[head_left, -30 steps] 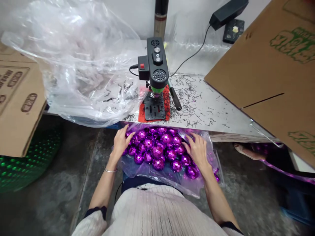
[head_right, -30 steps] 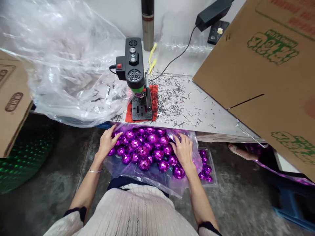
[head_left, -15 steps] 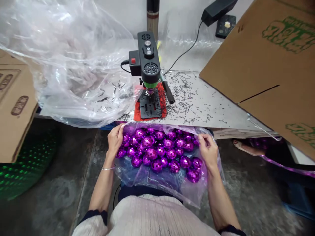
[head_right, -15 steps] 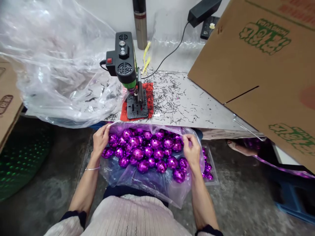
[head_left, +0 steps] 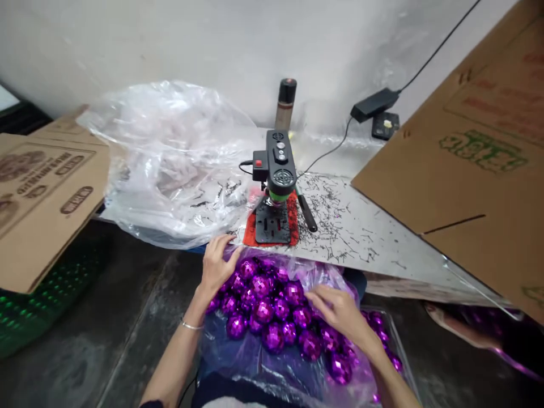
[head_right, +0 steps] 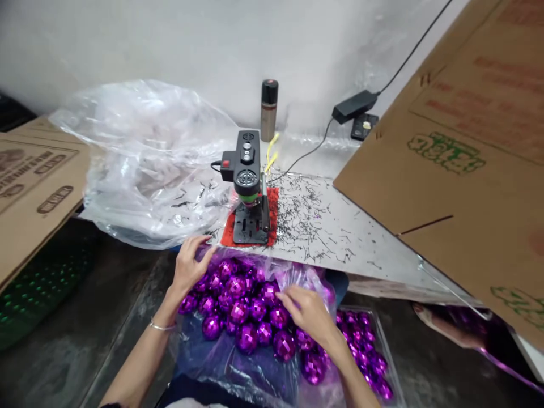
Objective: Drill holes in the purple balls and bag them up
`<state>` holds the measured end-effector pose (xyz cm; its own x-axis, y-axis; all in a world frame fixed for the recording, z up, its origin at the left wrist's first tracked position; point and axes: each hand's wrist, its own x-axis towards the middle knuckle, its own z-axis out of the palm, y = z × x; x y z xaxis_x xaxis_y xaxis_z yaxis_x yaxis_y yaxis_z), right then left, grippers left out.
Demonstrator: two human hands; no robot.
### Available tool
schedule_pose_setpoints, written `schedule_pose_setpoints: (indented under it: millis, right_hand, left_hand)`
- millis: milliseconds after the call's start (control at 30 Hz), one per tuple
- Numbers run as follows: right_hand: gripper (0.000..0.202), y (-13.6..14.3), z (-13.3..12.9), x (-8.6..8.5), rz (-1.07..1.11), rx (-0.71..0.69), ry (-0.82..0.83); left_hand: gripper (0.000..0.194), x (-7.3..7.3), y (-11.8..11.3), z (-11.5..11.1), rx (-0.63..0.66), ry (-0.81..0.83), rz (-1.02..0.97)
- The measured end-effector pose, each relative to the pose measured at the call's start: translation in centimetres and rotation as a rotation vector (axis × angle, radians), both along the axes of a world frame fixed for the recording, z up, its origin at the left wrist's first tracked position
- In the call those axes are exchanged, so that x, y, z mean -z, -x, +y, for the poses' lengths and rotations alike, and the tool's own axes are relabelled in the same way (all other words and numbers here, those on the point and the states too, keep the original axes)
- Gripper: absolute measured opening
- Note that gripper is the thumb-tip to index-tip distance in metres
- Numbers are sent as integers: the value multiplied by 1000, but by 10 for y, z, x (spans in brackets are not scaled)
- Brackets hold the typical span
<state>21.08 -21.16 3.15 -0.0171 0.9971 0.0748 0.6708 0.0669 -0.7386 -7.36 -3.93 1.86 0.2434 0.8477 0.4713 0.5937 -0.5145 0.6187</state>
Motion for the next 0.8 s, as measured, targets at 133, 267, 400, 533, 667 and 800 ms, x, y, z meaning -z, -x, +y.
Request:
schedule_pose_setpoints:
  millis: [133,267,400,533,667,800]
  right_hand:
    - [34,-8,62,-31,223,306,-151]
    - [45,0,105,-26,345,469,-172]
    - [49,7,108,-4,406,513,-137]
    - [54,11,97,15,468,558,-69]
    - [53,13,90,22,441,570,-67]
    - [52,14,89,22,426,560,-75]
  left_hand:
    - [24,-18,-35,29,46,33,-213]
    - [23,-24,-74,52,81,91,-337]
    - [20,-28,-104,60,138,123,-357]
    - [15,-28,-117,61,153,113,-382]
    - [12,-23,-117,63,142,97,-381]
    - [10,-20,-114,65,138,95,-343]
